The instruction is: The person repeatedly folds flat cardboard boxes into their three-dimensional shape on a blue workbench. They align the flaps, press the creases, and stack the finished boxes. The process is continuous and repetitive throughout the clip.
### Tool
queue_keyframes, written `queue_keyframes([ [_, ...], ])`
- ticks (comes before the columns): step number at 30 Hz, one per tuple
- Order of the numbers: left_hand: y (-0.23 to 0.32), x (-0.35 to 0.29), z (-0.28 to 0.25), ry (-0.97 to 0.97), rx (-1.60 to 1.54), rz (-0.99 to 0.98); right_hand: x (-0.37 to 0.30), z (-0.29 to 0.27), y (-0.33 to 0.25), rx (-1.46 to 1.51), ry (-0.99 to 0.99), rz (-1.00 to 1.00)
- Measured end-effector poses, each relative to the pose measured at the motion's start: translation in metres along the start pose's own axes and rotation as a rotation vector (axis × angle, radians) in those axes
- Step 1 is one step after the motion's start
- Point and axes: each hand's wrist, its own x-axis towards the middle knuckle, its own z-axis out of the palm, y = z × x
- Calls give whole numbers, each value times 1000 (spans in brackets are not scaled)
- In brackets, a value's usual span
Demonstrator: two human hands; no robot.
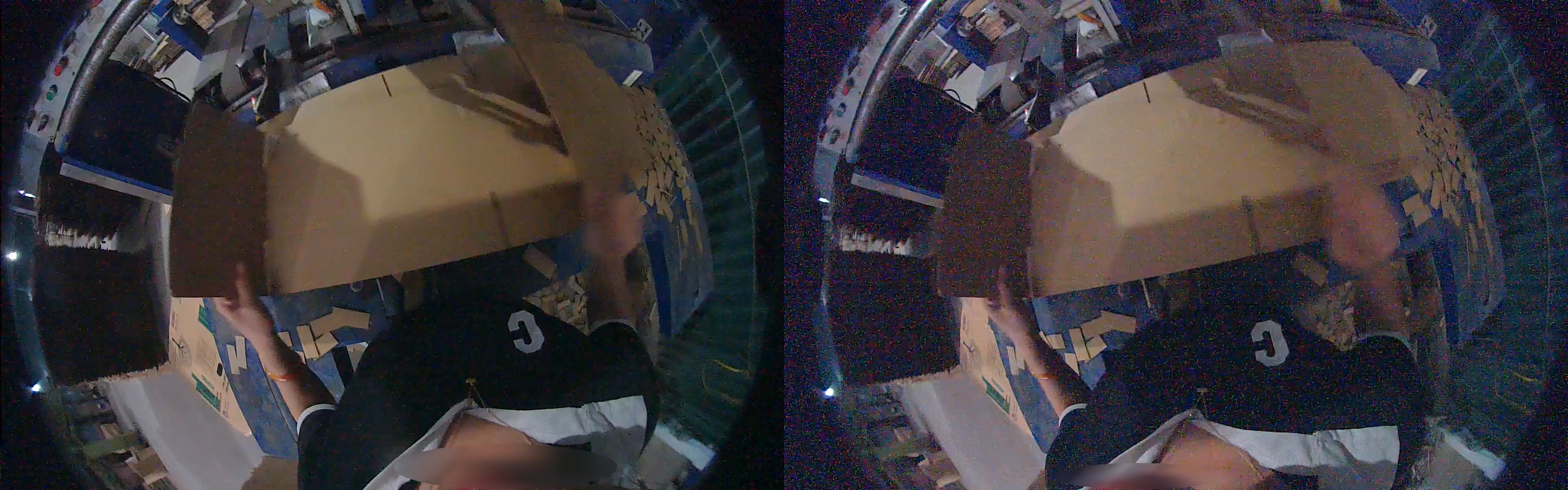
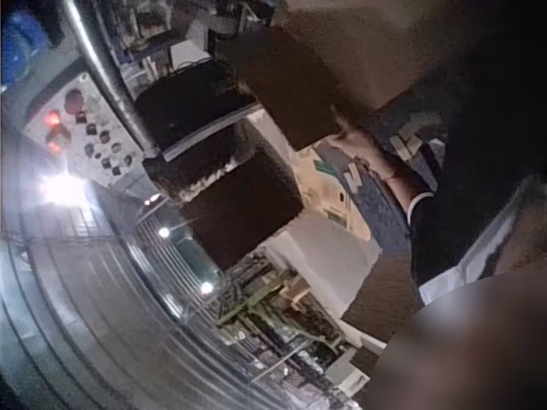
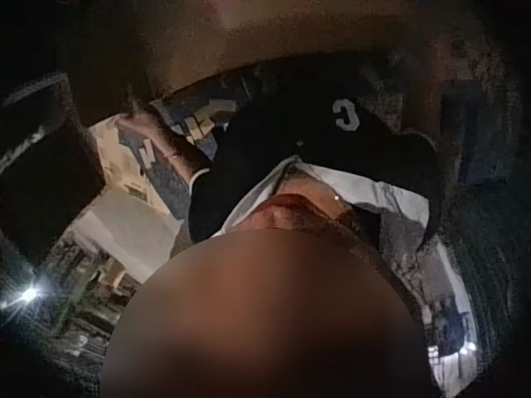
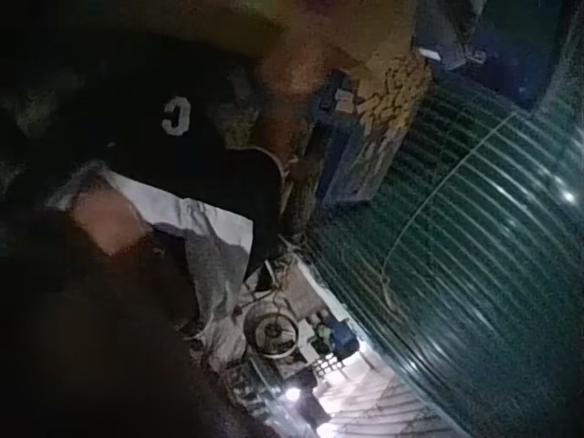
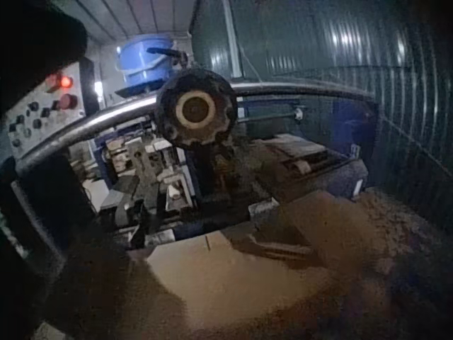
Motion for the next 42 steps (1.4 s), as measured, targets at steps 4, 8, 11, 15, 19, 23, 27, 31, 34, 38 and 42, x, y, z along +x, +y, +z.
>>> queue_keyframes([
  [4,11,-39,54,-337,-29,365,-18,39,-23,-58,-531,-441],
  [8,16,-40,86,-684,718,779,-27,62,-17,-63,-513,-476],
  [11,19,-40,93,-793,859,851,-37,66,-12,-73,-510,-480],
  [15,21,-35,94,-870,877,846,-34,75,1,-137,-406,-573],
  [19,19,12,101,-736,650,808,10,104,29,-128,-397,-628],
  [23,7,83,139,-528,526,868,75,155,53,18,-372,-581],
  [27,-1,145,189,-417,438,953,115,201,80,-65,-506,-466],
  [31,13,157,226,-211,837,837,146,248,115,109,-674,16],
  [34,24,138,220,-129,622,1003,160,265,124,84,-426,93],
  [38,1,119,121,-125,786,814,133,190,145,-157,-305,114],
  [42,-66,127,-21,136,1081,438,31,26,215,-700,-311,657],
])
